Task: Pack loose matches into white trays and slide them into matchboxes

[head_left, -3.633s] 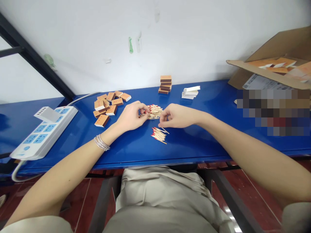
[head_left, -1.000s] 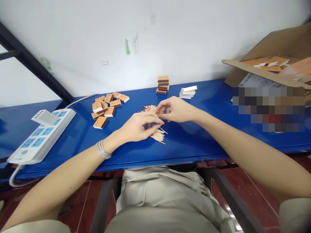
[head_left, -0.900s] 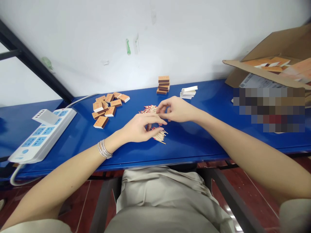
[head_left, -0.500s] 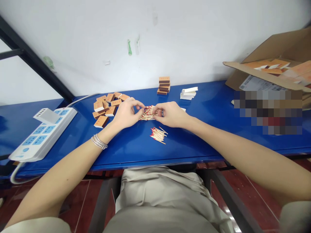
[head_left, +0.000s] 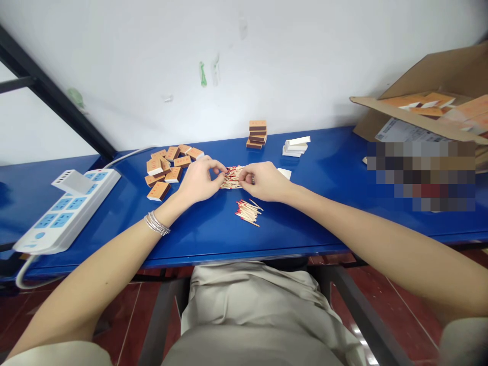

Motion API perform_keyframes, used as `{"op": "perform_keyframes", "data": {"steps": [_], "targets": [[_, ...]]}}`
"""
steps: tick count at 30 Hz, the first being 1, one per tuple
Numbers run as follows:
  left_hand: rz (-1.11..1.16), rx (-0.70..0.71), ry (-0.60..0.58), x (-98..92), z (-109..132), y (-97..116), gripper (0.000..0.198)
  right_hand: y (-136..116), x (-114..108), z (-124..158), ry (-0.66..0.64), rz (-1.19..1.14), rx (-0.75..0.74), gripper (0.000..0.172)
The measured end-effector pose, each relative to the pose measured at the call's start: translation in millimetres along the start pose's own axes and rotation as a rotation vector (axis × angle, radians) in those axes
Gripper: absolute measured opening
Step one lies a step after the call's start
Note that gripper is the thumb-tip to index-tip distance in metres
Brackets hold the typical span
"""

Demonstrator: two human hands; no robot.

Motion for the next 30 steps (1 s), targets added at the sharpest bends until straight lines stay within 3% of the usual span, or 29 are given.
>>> {"op": "perform_keyframes", "data": {"steps": [4, 8, 11, 19, 26, 30], "targets": [[-0.003, -0.009, -0.025, -0.8, 0.8, 2.1, 0.018, -1.5, -15.0, 2.6, -0.080, 0.012, 0.067, 0.011], [-0.003, 0.034, -0.050, -1.4, 2.5, 7.2, 0.014, -2.0, -33.6, 8.5, -0.264, -0.092, 0.155, 0.012], [-0.022, 0.052, -0.055, -1.3, 3.6, 8.6, 0.012, -6.2, -43.0, 14.1, -0.331, -0.142, 0.203, 0.011], [-0.102, 0.107, -0.115, 0.7, 6.2, 9.7, 0.012, -15.1, -39.8, 23.8, -0.533, -0.137, 0.255, 0.015], [-0.099, 0.106, -0.141, 0.2, 5.5, 9.7, 0.011, -10.9, -41.7, 19.1, -0.449, -0.142, 0.230, 0.010], [-0.061, 0.129, -0.131, -2.6, 5.5, 11.8, 0.011, -8.7, -37.7, 13.2, -0.249, -0.098, 0.172, 0.009]]}}
Point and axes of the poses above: each hand's wrist, its own z-axis away from the middle knuckle, its own x-axis out of the palm, y = z × x, the point moved 3 cm from there along -z, towards the middle knuckle, and after that the axes turned 8 degrees about -y, right-handed, at the moved point
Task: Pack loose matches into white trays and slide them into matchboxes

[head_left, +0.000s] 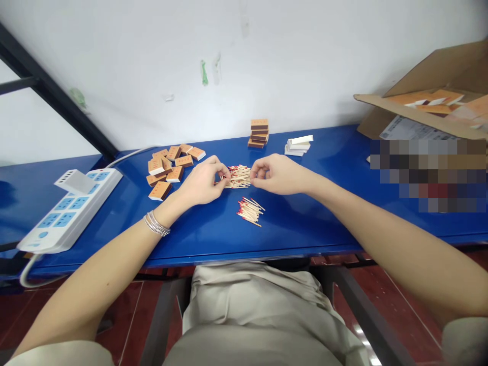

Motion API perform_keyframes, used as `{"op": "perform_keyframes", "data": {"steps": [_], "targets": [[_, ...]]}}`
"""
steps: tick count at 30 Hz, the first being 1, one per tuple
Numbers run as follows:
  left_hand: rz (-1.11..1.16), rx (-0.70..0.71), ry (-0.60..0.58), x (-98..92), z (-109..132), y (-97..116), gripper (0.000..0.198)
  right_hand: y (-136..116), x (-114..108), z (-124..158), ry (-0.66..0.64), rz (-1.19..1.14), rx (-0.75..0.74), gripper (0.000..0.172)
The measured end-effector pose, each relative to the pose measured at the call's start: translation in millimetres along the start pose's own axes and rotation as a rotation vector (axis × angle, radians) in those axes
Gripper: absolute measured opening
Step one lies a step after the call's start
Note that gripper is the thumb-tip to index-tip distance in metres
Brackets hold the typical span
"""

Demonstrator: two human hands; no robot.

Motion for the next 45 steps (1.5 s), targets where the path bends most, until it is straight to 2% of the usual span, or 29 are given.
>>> {"op": "perform_keyframes", "data": {"steps": [2, 4, 7, 11, 17, 23, 26, 28, 34, 38, 42, 45], "targets": [[0.025, 0.019, -0.001, -1.0, 0.6, 2.2, 0.011, 0.2, 2.8, -2.7, 0.095, 0.000, -0.054, 0.014], [0.044, 0.043, 0.004, -1.6, 1.4, 4.9, 0.010, 0.1, 6.5, -4.4, 0.136, -0.014, -0.091, 0.019], [0.058, 0.082, 0.033, -1.8, 2.9, 9.1, 0.010, -0.6, 10.3, -5.6, 0.140, -0.028, -0.115, 0.023], [0.057, 0.110, 0.079, -2.4, 4.1, 13.5, 0.012, -1.9, 5.6, -3.2, 0.132, -0.014, -0.123, 0.019], [-0.001, 0.026, 0.053, -0.9, 2.9, 8.1, 0.017, -6.2, -7.8, 8.5, -0.043, 0.054, 0.016, 0.008], [-0.079, -0.030, 0.015, 6.0, 1.6, -0.1, 0.018, -12.7, -4.5, 15.2, -0.218, 0.059, -0.023, 0.009], [-0.079, -0.027, -0.016, 7.7, 1.3, 1.3, 0.017, -10.2, -1.3, 16.0, -0.353, 0.078, -0.039, 0.018], [-0.078, -0.031, -0.032, 7.6, 1.1, 2.3, 0.017, -7.2, -2.3, 15.7, -0.381, 0.070, -0.050, 0.027], [-0.123, 0.000, -0.047, 7.9, 0.7, -1.6, 0.018, -0.6, -8.8, 11.5, -0.230, 0.066, -0.048, 0.026], [-0.140, 0.026, -0.008, 6.6, 0.9, -2.4, 0.017, -0.1, -7.3, 7.4, -0.138, 0.045, -0.052, 0.023], [-0.068, 0.097, 0.052, 1.6, 3.9, 9.6, 0.018, -1.6, -3.5, 3.3, -0.011, -0.063, -0.094, 0.025], [-0.042, 0.143, 0.049, 0.0, 7.0, 20.7, 0.018, -3.7, 3.8, 1.0, -0.013, -0.201, -0.113, 0.030]]}}
Point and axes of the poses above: each hand's wrist, its own z-axis away from the middle knuckle, its own x-axis out of the palm, y = z × x, the point moved 3 cm from there along -z, towards the middle knuckle, and after that the axes turned 8 degrees about -y, right-handed, at the moved point
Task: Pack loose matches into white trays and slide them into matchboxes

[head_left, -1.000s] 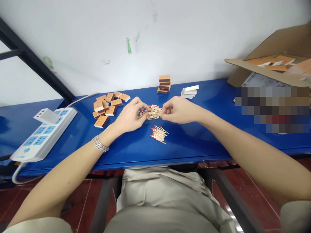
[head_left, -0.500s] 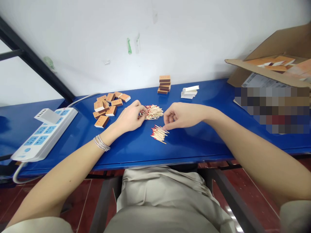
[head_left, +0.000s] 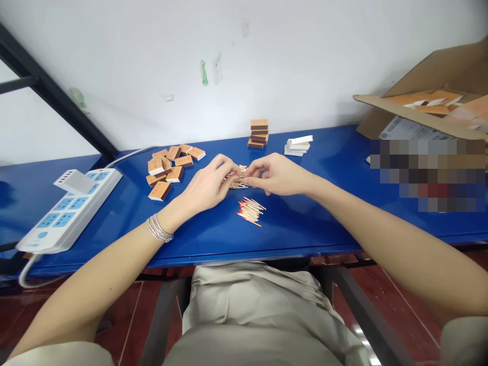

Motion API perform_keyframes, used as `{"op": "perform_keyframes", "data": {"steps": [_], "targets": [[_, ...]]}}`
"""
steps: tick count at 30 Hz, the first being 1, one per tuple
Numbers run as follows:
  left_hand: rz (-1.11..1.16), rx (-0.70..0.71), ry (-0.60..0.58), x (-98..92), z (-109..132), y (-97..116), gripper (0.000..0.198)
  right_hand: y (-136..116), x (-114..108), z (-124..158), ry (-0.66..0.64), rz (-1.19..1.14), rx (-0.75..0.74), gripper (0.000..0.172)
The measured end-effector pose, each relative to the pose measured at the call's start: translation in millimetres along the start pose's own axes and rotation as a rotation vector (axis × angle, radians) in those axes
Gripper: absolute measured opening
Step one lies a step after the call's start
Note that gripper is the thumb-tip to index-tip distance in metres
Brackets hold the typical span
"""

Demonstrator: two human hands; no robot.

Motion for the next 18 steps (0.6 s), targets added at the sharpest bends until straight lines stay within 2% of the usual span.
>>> {"op": "perform_keyframes", "data": {"steps": [3, 8, 13, 18], "targets": [[0.012, 0.026, -0.025, 0.9, 1.3, 6.2, 0.018, -0.6, 6.0, -1.6, 0.005, -0.092, -0.007, 0.030], [0.082, 0.003, 0.039, 0.7, 2.0, 5.2, 0.020, -3.5, 2.9, 0.1, -0.002, -0.122, -0.022, 0.028], [0.071, 0.003, 0.040, 0.1, 0.0, -1.1, 0.021, -6.9, -10.3, 8.6, -0.113, 0.018, 0.077, 0.015], [0.048, -0.072, 0.019, 4.1, -2.2, -12.0, 0.020, -5.8, -14.0, 12.8, -0.220, 0.134, 0.108, 0.013]]}}
Point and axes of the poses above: each hand's wrist, its own z-axis away from the middle knuckle, its own x-axis out of the palm, y = z × x, the point moved 3 cm from there along -z, towards the middle knuckle, and after that the axes turned 8 degrees about -y, right-handed, at the moved point
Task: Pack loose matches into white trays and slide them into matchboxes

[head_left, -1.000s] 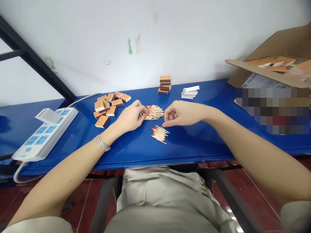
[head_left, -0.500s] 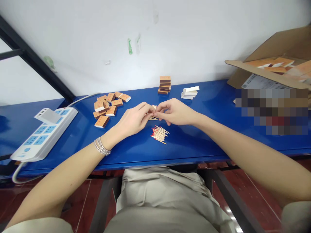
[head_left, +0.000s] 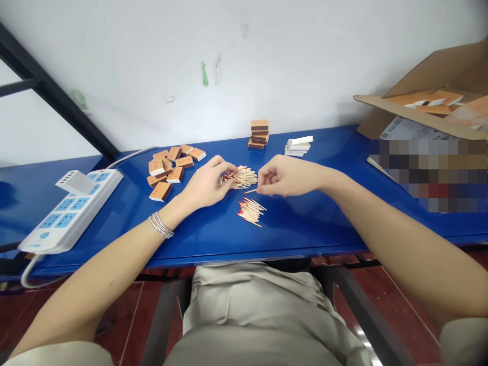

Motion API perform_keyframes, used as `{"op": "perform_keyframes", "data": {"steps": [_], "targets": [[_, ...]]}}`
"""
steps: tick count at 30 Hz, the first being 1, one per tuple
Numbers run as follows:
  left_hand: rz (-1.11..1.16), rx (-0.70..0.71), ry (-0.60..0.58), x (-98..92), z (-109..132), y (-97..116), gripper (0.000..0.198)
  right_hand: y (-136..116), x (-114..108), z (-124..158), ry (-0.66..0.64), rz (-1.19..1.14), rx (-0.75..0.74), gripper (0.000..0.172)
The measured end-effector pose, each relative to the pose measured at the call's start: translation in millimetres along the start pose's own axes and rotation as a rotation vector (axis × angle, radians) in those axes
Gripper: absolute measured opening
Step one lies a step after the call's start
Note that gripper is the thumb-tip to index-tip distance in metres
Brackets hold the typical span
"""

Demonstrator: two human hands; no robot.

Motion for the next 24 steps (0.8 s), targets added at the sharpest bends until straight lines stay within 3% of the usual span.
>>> {"op": "perform_keyframes", "data": {"steps": [5, 8, 14, 19, 24], "targets": [[-0.014, -0.042, -0.005, 8.2, -4.2, -1.6, 0.018, 4.6, 6.8, -1.2, -0.203, 0.081, -0.016, 0.018], [-0.043, -0.043, -0.005, 12.6, -6.6, -2.3, 0.017, 6.6, 6.4, -1.1, -0.224, 0.116, -0.027, 0.019], [0.013, 0.001, 0.070, 8.3, -6.9, -2.1, 0.013, 4.2, 0.0, -2.7, -0.032, 0.116, -0.033, 0.022], [0.344, -0.031, 0.211, -4.5, -4.0, -3.0, 0.013, 1.2, -3.0, -5.7, 0.185, 0.049, -0.073, 0.028], [0.602, -0.089, 0.156, -4.5, -1.3, 3.9, 0.019, 2.0, -4.0, -8.1, 0.271, 0.054, -0.080, 0.028]]}}
Point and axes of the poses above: each hand's wrist, its own z-axis away from the middle knuckle, its own x-axis out of the palm, y = z × x, the point moved 3 cm from there along -z, towards the middle knuckle, and after that the axes turned 8 degrees about -y, right-handed, at the moved point
